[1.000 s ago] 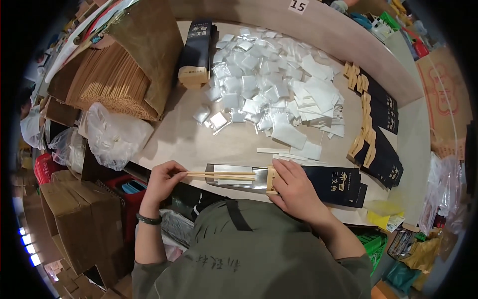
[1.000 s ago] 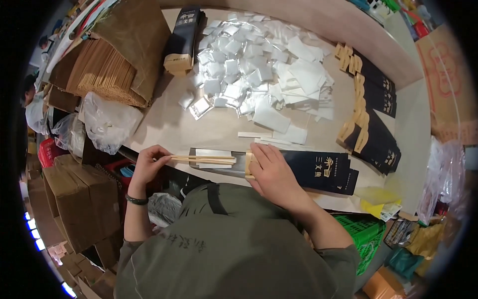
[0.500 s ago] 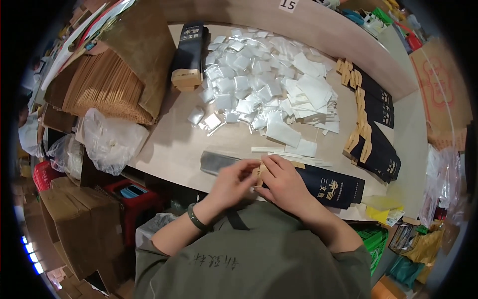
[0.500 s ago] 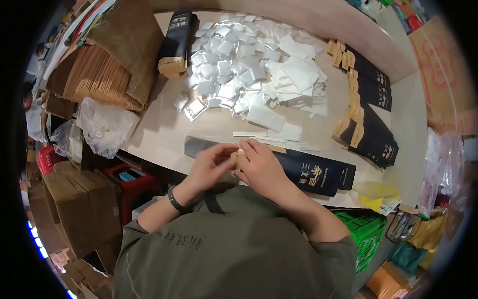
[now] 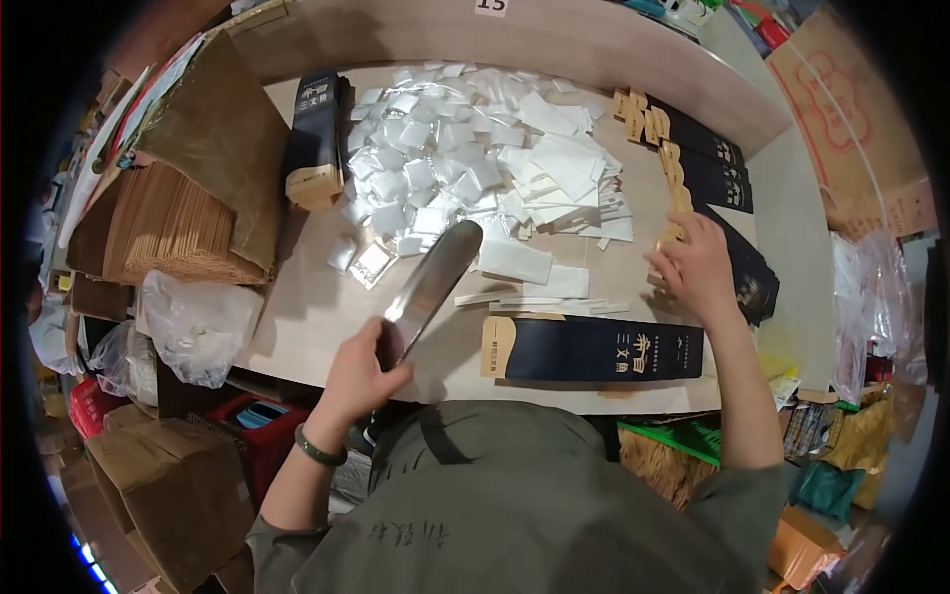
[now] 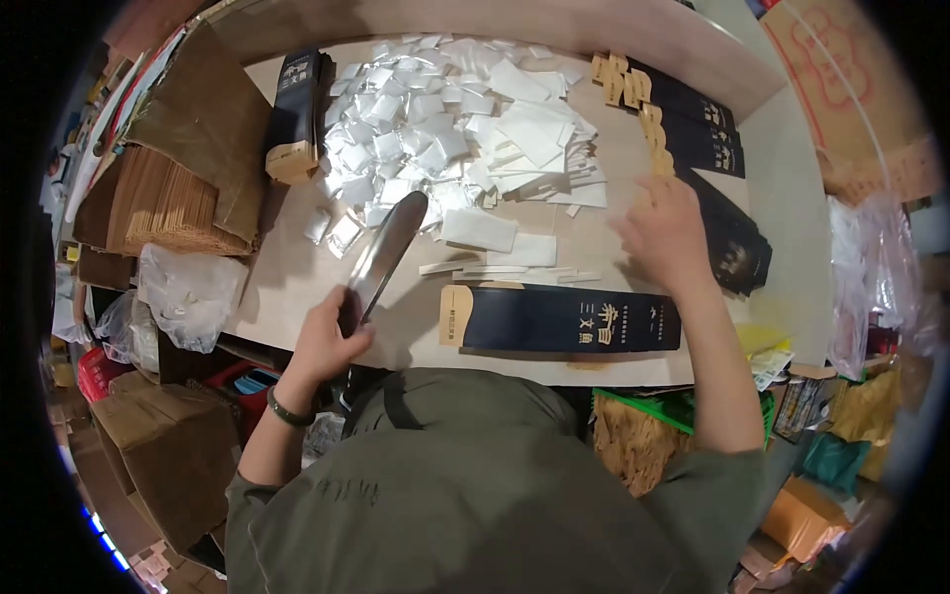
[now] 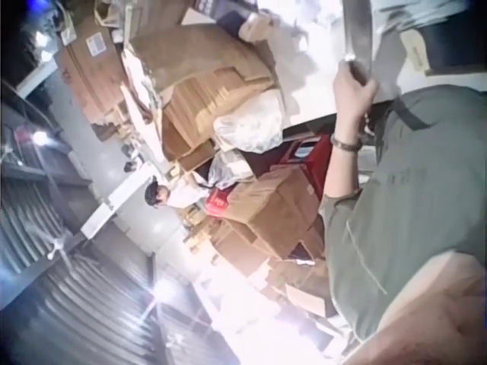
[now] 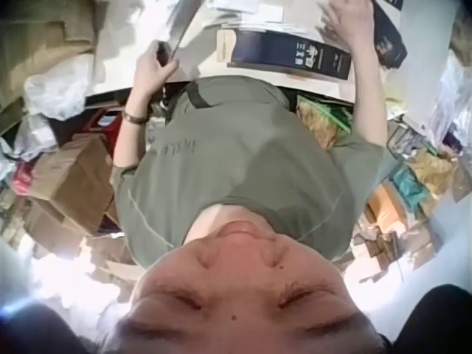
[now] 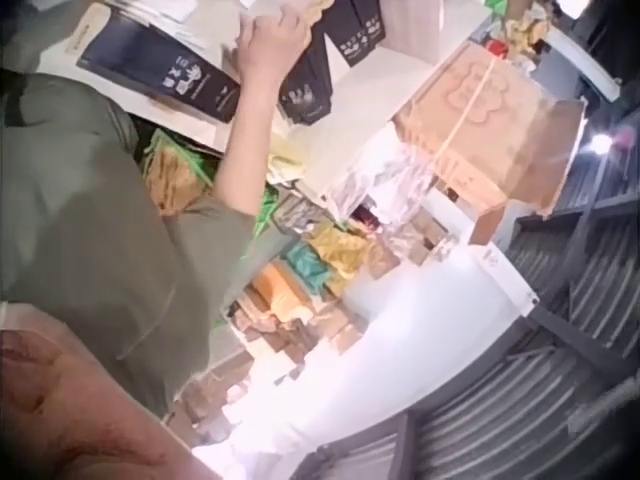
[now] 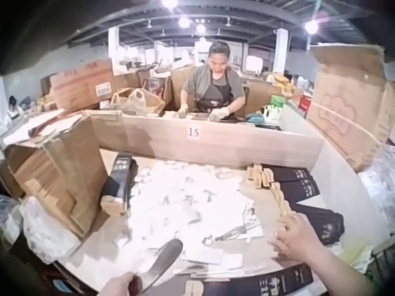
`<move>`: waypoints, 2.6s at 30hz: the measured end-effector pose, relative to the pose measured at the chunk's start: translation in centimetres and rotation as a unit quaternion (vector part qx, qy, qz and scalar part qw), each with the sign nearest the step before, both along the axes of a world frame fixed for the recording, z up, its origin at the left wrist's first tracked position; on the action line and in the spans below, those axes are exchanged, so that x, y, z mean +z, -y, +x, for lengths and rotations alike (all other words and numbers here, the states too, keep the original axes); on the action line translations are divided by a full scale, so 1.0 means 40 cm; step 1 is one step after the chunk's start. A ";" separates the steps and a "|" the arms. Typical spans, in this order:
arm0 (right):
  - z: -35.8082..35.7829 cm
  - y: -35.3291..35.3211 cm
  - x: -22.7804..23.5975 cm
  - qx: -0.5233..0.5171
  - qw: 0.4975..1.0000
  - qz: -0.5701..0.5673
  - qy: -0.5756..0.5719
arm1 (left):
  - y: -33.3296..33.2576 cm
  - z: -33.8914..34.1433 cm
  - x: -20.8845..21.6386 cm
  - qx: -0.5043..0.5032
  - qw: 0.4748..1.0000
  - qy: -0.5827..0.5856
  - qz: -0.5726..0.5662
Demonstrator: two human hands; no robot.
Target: Packaging small white rectangular packets into dark paper sleeves at a factory workstation.
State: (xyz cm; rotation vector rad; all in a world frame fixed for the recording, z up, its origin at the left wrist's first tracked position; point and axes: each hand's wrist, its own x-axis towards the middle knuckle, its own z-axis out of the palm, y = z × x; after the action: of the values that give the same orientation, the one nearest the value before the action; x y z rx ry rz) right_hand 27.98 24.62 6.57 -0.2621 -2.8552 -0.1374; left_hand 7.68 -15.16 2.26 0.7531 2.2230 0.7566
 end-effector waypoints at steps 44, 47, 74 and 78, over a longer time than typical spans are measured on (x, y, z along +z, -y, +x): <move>-0.209 0.416 -0.069 -0.026 0.891 -0.404 0.207 | -0.051 -0.035 0.001 -0.213 0.949 -0.204 0.112; -0.215 0.190 -0.072 -0.122 0.939 -0.275 0.169 | 0.006 -0.140 -0.049 -0.125 0.943 -0.285 0.118; -0.254 0.242 -0.125 0.094 0.932 -0.309 0.162 | 0.002 0.075 -0.147 0.324 0.873 0.097 0.350; -0.321 0.243 -0.146 0.239 0.959 -0.152 -0.007 | -0.019 0.098 -0.157 0.150 0.922 -0.243 0.262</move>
State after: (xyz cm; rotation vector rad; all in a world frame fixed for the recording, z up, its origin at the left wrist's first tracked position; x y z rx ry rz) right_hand 15.12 14.90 0.74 0.3716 -2.8203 0.3973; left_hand 11.58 -14.40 -4.02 0.9402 2.6481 1.4931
